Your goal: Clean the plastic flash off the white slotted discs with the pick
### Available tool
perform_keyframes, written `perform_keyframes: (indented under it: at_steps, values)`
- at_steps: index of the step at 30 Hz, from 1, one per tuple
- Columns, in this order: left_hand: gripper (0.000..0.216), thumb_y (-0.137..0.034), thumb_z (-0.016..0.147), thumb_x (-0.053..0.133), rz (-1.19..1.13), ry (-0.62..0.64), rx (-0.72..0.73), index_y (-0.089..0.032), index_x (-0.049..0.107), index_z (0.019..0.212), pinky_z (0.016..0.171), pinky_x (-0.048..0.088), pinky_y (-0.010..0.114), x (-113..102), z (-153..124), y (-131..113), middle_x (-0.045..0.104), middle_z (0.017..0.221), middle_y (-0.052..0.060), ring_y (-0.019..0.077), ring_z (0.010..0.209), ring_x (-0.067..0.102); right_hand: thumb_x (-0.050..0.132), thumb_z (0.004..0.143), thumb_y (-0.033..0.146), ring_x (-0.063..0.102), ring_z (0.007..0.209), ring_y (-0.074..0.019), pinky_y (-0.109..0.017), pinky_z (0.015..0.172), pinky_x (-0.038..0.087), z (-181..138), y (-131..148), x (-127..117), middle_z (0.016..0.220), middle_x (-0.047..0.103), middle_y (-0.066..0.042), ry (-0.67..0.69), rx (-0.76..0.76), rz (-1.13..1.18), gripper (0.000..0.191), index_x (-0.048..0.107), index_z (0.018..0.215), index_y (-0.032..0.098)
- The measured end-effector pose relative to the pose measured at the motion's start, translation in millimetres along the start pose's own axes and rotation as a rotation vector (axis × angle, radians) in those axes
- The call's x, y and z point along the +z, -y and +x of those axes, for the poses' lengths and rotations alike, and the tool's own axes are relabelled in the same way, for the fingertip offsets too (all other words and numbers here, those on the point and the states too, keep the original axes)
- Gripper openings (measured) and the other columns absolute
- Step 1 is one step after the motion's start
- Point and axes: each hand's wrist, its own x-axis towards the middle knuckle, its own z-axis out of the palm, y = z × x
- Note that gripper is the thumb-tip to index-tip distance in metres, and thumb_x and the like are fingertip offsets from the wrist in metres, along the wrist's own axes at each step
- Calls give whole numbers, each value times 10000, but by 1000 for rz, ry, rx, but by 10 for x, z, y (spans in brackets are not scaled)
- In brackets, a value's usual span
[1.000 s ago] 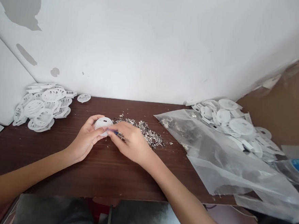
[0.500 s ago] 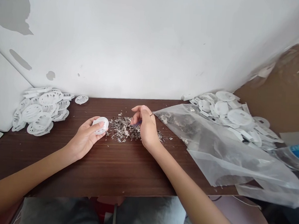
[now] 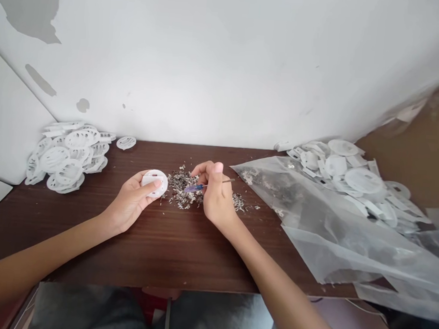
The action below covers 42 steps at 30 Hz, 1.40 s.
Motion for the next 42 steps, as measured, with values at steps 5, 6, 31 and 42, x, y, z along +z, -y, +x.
perform_keyframes:
  at_steps: [5, 6, 31, 42]
  values:
    - [468, -344, 715, 927, 79, 27, 62, -185, 710, 1098, 968, 533, 342, 8, -38, 28, 755, 1121, 56, 191, 1047, 681, 250, 1096, 615, 685, 771, -207, -341, 701, 543, -110, 28, 27, 848, 715, -64, 159, -303, -94, 619, 725, 1048, 221]
    - [466, -351, 719, 923, 93, 31, 70, -184, 708, 1097, 989, 525, 354, 10, -44, 30, 756, 1119, 56, 196, 1057, 680, 276, 1106, 575, 698, 810, -212, -351, 740, 550, -117, 24, 30, 887, 736, -75, 185, -392, -138, 577, 725, 1061, 216]
    - [394, -411, 868, 785, 404, 91, 302, -204, 731, 1199, 1022, 553, 411, -31, -115, 117, 773, 1200, 90, 268, 1136, 711, 387, 1105, 211, 727, 850, -213, -341, 769, 596, -140, -59, 119, 950, 780, -105, 224, -757, -420, 325, 706, 1050, 173]
    - [421, -422, 808, 833, 239, 37, 171, -213, 751, 1164, 968, 557, 392, 11, -78, 61, 774, 1171, 84, 270, 1114, 700, 256, 1131, 461, 755, 934, -229, -380, 836, 601, -86, -37, 111, 1016, 799, -102, 259, -453, -302, 568, 760, 1075, 206]
